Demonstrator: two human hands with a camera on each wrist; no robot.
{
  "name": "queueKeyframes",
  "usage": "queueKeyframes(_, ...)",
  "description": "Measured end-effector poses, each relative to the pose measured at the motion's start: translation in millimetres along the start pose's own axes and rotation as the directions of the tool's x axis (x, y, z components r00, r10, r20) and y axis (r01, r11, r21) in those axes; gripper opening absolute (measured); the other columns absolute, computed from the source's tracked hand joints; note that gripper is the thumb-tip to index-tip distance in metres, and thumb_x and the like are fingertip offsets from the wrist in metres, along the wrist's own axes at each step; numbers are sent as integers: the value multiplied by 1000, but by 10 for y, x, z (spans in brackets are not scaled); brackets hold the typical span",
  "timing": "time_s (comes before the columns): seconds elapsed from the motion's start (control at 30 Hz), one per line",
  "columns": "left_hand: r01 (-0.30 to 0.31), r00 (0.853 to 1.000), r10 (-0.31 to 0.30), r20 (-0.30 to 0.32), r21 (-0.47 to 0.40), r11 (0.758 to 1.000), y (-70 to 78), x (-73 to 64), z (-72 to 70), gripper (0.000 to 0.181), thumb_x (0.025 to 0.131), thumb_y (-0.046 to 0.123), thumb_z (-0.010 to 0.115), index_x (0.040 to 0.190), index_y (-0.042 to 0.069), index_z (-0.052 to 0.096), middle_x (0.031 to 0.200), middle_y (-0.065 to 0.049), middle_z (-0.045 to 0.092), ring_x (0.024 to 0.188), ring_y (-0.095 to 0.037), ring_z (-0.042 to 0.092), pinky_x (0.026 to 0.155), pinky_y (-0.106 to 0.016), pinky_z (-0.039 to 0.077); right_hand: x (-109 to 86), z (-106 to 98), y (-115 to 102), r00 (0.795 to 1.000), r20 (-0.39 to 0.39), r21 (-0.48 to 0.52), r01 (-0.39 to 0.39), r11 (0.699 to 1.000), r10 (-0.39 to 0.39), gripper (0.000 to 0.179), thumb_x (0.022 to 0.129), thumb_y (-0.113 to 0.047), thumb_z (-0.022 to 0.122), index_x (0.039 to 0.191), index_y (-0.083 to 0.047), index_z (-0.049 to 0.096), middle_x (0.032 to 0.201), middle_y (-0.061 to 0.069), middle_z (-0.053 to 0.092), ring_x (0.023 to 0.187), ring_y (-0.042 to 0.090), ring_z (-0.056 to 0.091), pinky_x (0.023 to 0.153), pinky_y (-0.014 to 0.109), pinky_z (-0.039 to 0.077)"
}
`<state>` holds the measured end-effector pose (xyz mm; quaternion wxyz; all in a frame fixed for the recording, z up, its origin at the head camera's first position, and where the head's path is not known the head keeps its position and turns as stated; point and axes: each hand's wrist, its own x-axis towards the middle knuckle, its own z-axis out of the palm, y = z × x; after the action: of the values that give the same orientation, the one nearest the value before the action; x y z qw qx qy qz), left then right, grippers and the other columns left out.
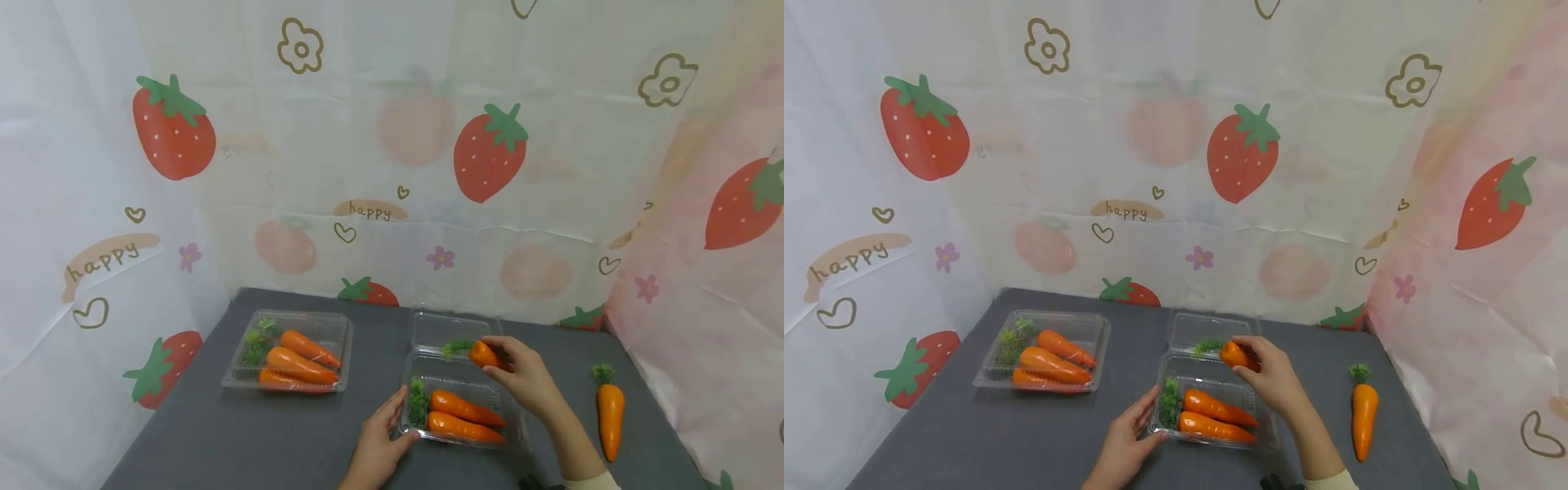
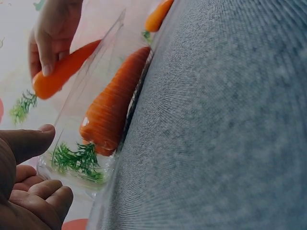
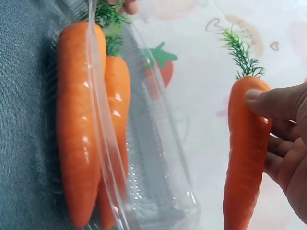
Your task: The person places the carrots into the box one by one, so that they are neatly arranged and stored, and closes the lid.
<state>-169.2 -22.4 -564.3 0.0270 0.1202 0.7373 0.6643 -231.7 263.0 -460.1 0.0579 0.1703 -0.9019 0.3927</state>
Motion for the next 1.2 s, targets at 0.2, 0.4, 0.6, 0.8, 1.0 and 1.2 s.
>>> queueKeyframes(0.2,3,1000,-4,-4,-6,1000,10,-1,-13,78,87,4,80,156,3,42,160,-18,40,145,-38,41,112,-41,43,67,135,-30,1000,27,20,-16,1000,16,50,92,-4,76,139,-8,60,131,12,65,119,31,64,96,42,58)
queueKeyframes(0.4,3,1000,-2,-15,16,1000,22,7,-22,79,87,6,81,156,5,42,160,-17,41,145,-37,42,112,-41,44,131,269,-16,998,53,1,-32,999,32,50,92,-6,76,139,-12,61,133,8,65,119,27,65,97,41,58)
queueKeyframes(0.6,38,999,-38,-9,-1,999,32,-9,-16,80,86,7,82,156,8,43,161,-16,41,145,-37,43,111,-40,45,160,378,40,998,58,-52,-12,999,15,49,90,-7,79,136,-15,64,131,5,65,114,25,65,94,44,58)
queueKeyframes(0.8,34,999,-34,-7,-27,999,25,-12,-20,80,86,6,82,156,8,43,161,-16,40,145,-36,42,112,-41,44,197,457,42,999,49,-64,12,998,-9,48,90,-8,80,136,-13,66,133,6,65,112,26,65,92,46,58)
queueKeyframes(1.0,16,1000,-16,-9,-21,1000,33,-8,-21,80,87,8,82,156,8,43,160,-15,41,145,-34,43,112,-40,44,228,533,33,998,49,-64,29,998,-26,48,90,-10,79,136,-14,66,134,5,65,113,26,66,93,47,58)
queueKeyframes(1.2,7,1000,-7,-12,-11,1000,37,-6,-2,79,86,7,82,156,8,43,160,-16,42,145,-35,43,112,-39,44,242,613,96,997,80,-55,-11,998,15,48,89,-8,80,134,-15,67,133,3,66,118,27,64,99,49,55)
